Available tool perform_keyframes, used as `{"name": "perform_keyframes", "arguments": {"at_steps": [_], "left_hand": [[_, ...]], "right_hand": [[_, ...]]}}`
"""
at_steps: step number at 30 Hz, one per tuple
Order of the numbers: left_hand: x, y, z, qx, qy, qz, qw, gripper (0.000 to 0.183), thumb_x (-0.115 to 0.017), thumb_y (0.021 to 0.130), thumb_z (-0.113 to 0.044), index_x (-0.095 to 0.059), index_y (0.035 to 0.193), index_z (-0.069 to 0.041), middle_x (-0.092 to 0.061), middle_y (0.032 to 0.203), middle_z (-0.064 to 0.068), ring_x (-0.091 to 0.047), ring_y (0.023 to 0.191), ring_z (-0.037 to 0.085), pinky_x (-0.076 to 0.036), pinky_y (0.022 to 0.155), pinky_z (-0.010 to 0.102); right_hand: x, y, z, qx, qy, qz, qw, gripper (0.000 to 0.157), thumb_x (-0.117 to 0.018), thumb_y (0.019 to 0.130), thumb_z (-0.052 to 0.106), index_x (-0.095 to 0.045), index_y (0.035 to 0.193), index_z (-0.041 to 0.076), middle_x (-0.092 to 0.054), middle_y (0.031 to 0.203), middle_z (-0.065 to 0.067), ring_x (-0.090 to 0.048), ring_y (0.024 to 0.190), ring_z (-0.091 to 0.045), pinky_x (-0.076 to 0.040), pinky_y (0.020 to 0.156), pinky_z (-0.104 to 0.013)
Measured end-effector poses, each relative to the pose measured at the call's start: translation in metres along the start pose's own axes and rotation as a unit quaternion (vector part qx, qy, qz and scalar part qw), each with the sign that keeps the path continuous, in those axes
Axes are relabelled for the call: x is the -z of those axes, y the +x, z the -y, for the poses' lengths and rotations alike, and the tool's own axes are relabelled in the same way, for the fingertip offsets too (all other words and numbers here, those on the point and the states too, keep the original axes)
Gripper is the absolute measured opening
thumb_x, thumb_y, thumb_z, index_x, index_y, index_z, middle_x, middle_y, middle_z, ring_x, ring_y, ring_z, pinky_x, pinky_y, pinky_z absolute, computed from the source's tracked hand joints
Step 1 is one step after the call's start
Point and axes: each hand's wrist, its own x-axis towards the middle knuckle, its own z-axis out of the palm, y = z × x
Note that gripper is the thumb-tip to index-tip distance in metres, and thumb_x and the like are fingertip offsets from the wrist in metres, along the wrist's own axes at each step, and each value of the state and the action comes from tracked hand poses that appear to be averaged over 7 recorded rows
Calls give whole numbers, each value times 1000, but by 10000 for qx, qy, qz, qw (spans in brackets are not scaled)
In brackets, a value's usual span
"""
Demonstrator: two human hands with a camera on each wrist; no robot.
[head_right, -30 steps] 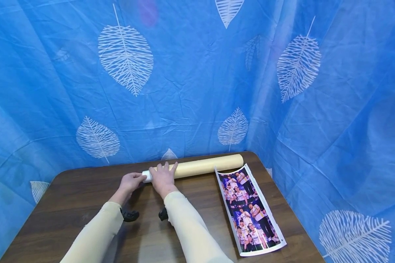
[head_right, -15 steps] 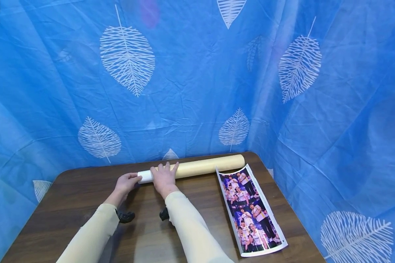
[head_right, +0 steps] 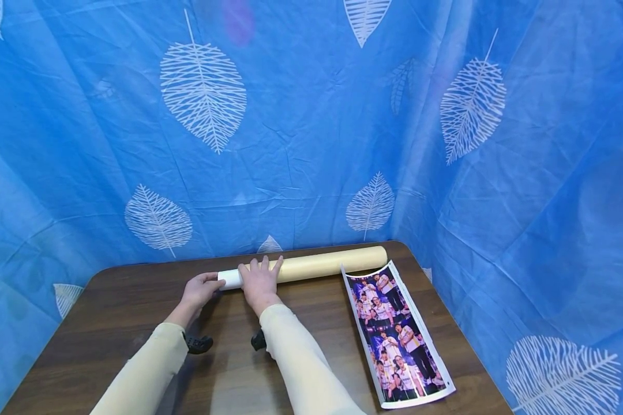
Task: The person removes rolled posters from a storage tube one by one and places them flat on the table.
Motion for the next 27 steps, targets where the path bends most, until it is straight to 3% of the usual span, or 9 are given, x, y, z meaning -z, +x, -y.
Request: {"name": "perform_keyframes", "arguments": {"at_steps": [9,17,27], "left_hand": [[2,-1,1,67,37,30,10000,49,-65,100,-16,-53,142,6,-50,144,30,-51,123,42,-44,108,56],[2,-2,-2,94,78,126,9998,57,-63,101,-15,-44,151,5,-37,156,29,-38,141,44,-37,113,57],[10,-3,2,121,96,185,9997,55,-61,103,-14,-44,152,4,-35,158,30,-39,141,45,-40,111,58]], "right_hand": [[-2,1,1,6,39,54,10000,51,-73,93,47,-54,140,36,-56,143,-3,-40,143,-37,-21,113,-75],[-7,2,0,-4,-38,-20,10000,51,-72,94,48,-54,141,37,-57,142,-3,-40,143,-37,-22,113,-74],[-11,3,0,-17,-14,-96,10000,52,-73,93,48,-55,140,38,-57,140,-2,-41,142,-37,-21,113,-74]]}}
